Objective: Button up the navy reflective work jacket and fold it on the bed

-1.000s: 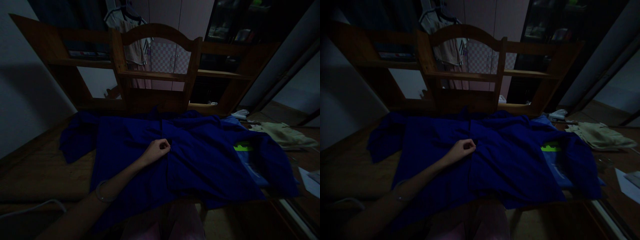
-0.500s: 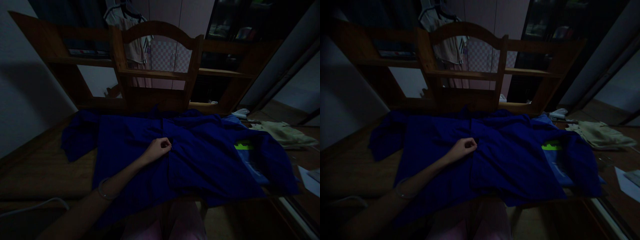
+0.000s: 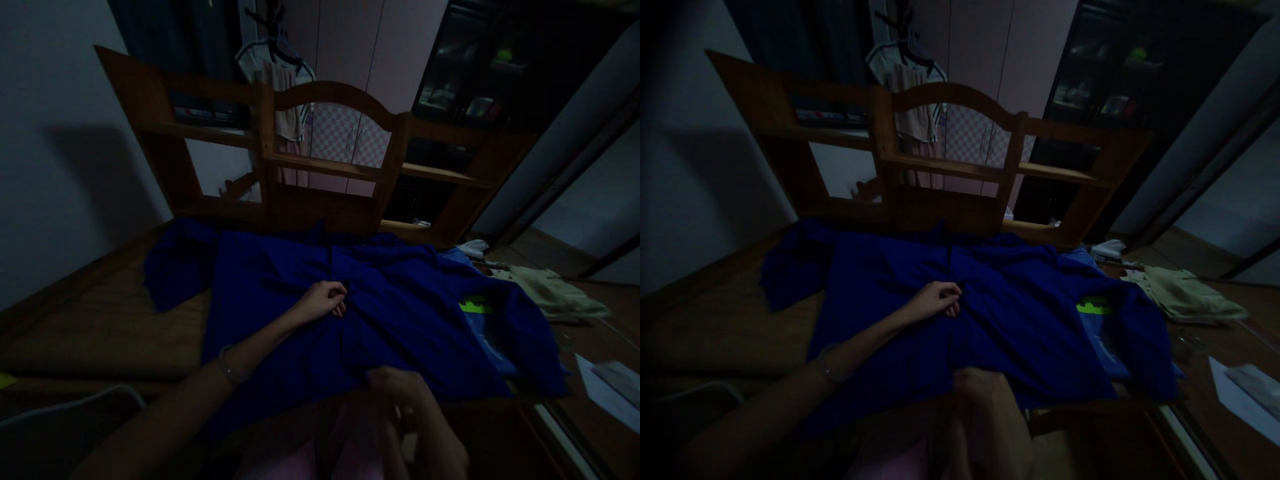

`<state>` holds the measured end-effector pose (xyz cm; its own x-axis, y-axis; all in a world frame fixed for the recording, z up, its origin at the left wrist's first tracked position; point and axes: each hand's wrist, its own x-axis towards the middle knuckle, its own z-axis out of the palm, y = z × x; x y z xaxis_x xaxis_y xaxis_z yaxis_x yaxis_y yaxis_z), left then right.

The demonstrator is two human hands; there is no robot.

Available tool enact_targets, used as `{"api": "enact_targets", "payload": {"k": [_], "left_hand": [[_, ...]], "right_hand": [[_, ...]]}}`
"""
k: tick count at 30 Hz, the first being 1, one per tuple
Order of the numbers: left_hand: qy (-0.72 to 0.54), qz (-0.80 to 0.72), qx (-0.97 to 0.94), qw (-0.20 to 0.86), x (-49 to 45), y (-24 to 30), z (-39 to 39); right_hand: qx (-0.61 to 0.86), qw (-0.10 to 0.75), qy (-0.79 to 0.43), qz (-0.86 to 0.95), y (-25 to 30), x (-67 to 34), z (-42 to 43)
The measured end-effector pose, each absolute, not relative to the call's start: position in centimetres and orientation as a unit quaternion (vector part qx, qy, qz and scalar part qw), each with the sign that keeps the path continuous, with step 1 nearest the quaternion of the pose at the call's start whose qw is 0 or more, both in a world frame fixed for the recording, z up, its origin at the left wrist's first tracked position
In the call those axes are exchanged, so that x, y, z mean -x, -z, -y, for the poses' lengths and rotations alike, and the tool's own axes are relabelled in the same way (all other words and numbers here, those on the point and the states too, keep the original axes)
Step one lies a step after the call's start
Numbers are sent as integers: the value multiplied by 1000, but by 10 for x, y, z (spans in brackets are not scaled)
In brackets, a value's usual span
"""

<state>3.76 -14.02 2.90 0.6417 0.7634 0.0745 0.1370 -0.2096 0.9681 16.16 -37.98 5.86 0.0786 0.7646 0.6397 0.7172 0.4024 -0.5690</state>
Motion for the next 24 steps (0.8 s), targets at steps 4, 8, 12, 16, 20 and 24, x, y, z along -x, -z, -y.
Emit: {"api": "enact_targets", "payload": {"k": [4, 8, 12, 16, 20, 24], "left_hand": [[-249, -341, -696, 581, -19, -43, 177], [-283, -326, -700, 568, -1, -48, 241], [-345, -380, -686, 516, -1, -34, 291], [-361, -449, -720, 386, -11, -16, 305], [-352, -446, -768, 295, -19, -10, 297], [-353, -473, -763, 263, -29, -12, 285]], "right_hand": [[564, 395, 15, 725, -38, -163, 345], [558, 319, 83, 761, -14, -173, 336], [563, 298, 108, 763, -12, -180, 332], [588, 330, 50, 737, -17, -191, 327], [620, 403, -125, 661, -18, -208, 328], [658, 477, -231, 535, -17, -214, 329]]}}
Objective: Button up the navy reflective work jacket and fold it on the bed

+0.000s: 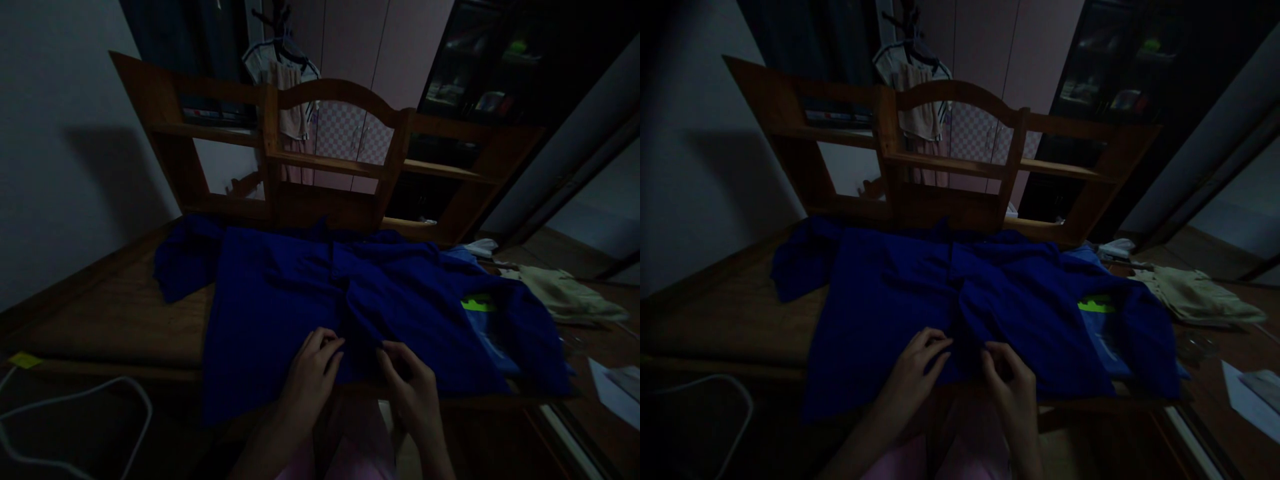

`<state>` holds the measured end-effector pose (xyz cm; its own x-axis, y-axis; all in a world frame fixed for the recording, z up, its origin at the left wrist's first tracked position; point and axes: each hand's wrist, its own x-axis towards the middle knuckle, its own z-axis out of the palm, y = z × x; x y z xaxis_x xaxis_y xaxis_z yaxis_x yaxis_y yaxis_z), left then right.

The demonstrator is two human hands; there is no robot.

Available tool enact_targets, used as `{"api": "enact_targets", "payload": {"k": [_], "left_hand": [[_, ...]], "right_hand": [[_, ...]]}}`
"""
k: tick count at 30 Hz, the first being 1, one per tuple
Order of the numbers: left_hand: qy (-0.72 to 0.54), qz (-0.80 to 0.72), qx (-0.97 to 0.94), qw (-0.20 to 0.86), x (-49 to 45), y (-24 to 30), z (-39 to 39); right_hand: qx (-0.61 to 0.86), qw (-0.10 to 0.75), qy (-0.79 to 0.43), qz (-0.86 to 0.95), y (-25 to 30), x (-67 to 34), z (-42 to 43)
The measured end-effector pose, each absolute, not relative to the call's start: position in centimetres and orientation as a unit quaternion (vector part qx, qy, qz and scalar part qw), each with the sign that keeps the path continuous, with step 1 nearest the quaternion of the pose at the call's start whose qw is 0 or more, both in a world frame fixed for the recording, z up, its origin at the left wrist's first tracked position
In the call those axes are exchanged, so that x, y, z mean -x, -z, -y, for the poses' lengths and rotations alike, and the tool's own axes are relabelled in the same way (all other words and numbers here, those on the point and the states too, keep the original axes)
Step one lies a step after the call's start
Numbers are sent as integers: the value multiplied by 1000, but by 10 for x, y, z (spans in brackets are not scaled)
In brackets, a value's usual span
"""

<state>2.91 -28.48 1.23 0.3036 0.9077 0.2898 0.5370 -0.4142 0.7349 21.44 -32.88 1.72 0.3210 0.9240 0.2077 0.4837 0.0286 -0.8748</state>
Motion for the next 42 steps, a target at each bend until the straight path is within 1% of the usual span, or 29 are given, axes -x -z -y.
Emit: {"api": "enact_targets", "payload": {"k": [2, 6, 8, 10, 12, 15, 18, 22, 27, 31, 34, 39, 40, 42], "left_hand": [[-349, -487, -756, 263, -35, -13, 279], [-337, -486, -764, 259, -46, -14, 274], [-329, -487, -771, 248, -52, -16, 275], [-320, -490, -776, 238, -59, -18, 276], [-308, -489, -780, 238, -68, -20, 276], [-283, -494, -782, 253, -81, -22, 273], [-268, -496, -782, 265, -87, -20, 270], [-270, -477, -792, 268, -83, -20, 270], [-284, -447, -800, 281, -80, -28, 268], [-306, -462, -760, 340, -80, -35, 262], [-332, -462, -708, 419, -74, -38, 263], [-376, -412, -562, 611, -57, -40, 276], [-388, -405, -536, 631, -55, -39, 279], [-414, -405, -507, 639, -51, -37, 283]], "right_hand": [[664, 517, -249, 480, -16, -215, 328], [653, 622, -284, 326, -15, -221, 326], [634, 647, -327, 270, -15, -226, 326], [613, 649, -367, 262, -14, -232, 325], [602, 644, -380, 280, -13, -236, 325], [600, 642, -366, 306, -10, -241, 324], [604, 619, -361, 349, -7, -244, 323], [586, 593, -363, 416, -8, -243, 322], [594, 582, -364, 419, -14, -237, 321], [603, 583, -349, 418, -14, -238, 322], [581, 580, -344, 456, -14, -238, 323], [538, 517, -324, 582, -27, -219, 330], [539, 502, -319, 597, -31, -213, 331], [544, 479, -302, 619, -36, -203, 333]]}}
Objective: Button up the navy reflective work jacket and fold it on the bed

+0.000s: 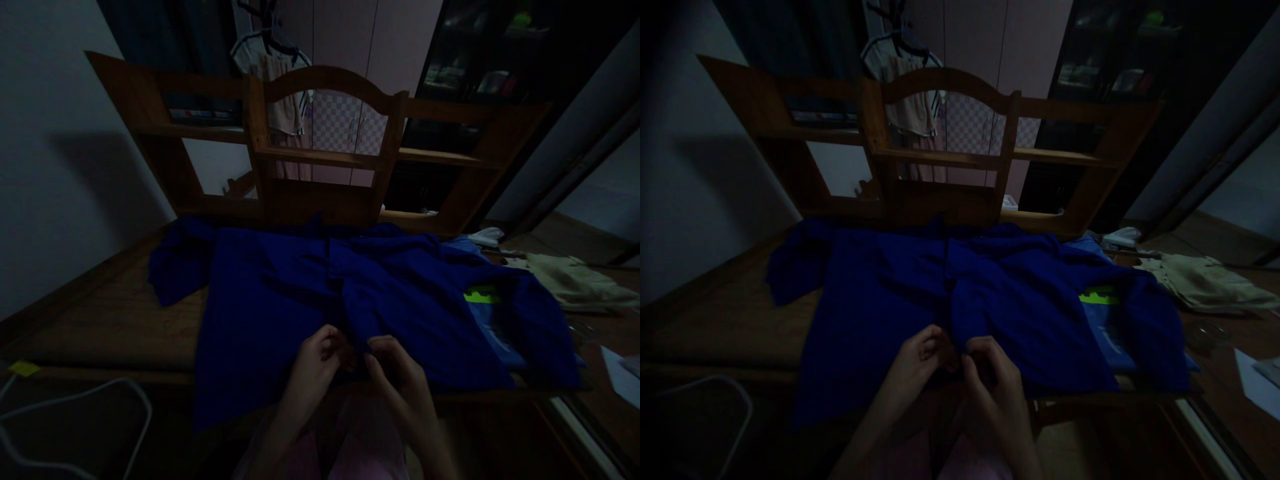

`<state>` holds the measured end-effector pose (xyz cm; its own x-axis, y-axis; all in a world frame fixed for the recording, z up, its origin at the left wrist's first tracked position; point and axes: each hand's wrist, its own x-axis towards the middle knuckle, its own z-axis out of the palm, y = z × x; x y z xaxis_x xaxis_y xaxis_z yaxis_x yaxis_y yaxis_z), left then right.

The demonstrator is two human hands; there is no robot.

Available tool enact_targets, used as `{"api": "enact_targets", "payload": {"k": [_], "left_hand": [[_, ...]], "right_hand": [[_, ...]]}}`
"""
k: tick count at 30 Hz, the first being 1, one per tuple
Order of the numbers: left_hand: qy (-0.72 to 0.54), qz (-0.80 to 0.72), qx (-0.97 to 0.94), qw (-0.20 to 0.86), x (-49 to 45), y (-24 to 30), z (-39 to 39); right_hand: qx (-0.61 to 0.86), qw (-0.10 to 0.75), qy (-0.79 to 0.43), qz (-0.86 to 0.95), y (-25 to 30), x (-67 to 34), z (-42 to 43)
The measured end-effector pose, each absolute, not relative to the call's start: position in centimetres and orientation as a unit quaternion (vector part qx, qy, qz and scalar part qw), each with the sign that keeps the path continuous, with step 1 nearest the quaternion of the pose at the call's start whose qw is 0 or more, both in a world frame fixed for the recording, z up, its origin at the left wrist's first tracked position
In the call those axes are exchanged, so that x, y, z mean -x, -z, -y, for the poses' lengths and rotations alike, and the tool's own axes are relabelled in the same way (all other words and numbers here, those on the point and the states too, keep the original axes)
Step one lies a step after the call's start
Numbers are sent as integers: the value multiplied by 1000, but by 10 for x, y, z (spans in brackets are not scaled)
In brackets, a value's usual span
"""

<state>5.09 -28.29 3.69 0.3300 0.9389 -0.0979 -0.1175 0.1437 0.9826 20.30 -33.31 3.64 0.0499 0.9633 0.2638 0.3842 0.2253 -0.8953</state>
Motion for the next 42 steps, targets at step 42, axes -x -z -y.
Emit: {"api": "enact_targets", "payload": {"k": [42], "left_hand": [[-453, -395, -471, 646, -40, -26, 288]], "right_hand": [[575, 479, -248, 615, -53, -184, 347]]}}
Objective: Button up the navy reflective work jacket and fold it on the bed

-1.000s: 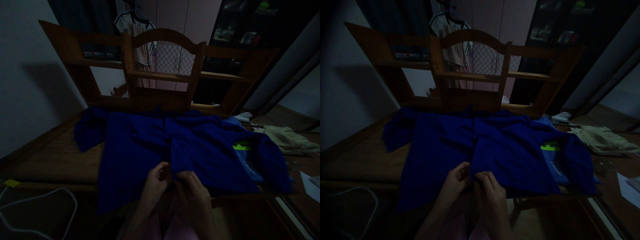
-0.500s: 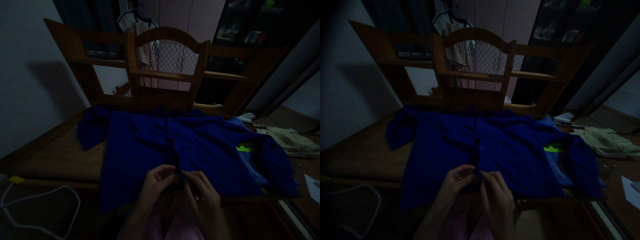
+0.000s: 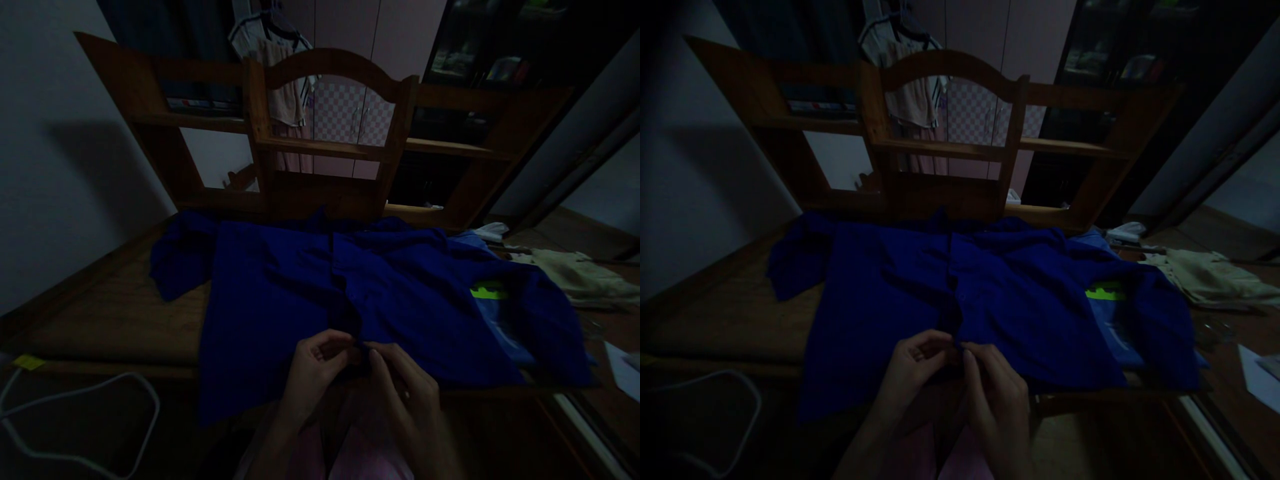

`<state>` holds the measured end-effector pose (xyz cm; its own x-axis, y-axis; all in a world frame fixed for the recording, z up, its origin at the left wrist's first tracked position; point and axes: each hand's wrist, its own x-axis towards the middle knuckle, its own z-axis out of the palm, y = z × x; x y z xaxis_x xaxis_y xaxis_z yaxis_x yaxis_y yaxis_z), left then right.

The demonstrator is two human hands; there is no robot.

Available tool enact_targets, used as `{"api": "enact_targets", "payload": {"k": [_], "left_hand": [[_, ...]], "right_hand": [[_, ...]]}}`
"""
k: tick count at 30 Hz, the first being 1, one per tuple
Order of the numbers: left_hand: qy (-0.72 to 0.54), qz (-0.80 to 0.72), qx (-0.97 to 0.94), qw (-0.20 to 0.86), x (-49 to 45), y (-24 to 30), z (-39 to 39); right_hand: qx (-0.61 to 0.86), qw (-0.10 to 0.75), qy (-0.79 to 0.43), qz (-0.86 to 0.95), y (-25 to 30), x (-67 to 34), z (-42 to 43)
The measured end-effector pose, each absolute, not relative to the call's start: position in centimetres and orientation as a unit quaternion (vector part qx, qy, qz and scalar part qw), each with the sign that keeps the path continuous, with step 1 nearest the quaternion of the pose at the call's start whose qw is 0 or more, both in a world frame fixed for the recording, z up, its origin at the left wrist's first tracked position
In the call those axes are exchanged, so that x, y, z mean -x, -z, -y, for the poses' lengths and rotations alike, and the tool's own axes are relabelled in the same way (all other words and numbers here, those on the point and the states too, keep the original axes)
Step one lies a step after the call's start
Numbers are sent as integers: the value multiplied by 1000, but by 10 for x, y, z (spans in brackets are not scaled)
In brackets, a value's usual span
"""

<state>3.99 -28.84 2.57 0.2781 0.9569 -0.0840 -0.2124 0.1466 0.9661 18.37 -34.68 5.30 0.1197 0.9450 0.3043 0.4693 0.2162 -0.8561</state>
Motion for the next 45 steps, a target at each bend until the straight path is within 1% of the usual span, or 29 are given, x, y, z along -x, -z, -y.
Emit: {"api": "enact_targets", "payload": {"k": [5, 7, 9, 13, 15, 23, 30, 35, 41, 45], "left_hand": [[-431, -427, -509, 610, -42, -31, 291], [-426, -431, -523, 599, -42, -34, 292], [-424, -433, -528, 595, -42, -36, 292], [-432, -433, -532, 585, -43, -35, 291], [-435, -435, -534, 580, -43, -33, 290], [-413, -426, -502, 629, -44, -38, 286], [-428, -454, -509, 593, -50, -32, 285], [-426, -440, -520, 596, -46, -31, 284], [-415, -461, -506, 599, -46, -29, 284], [-421, -477, -498, 589, -47, -25, 283]], "right_hand": [[590, 506, -377, 504, -46, -186, 339], [585, 506, -409, 485, -44, -187, 336], [590, 504, -391, 495, -42, -188, 333], [596, 502, -289, 556, -39, -189, 328], [598, 496, -262, 573, -36, -189, 326], [617, 459, -242, 592, -26, -184, 324], [622, 471, -189, 596, -22, -172, 328], [622, 482, -213, 579, -20, -173, 327], [609, 478, -312, 550, -25, -185, 326], [613, 477, -323, 541, -27, -186, 326]]}}
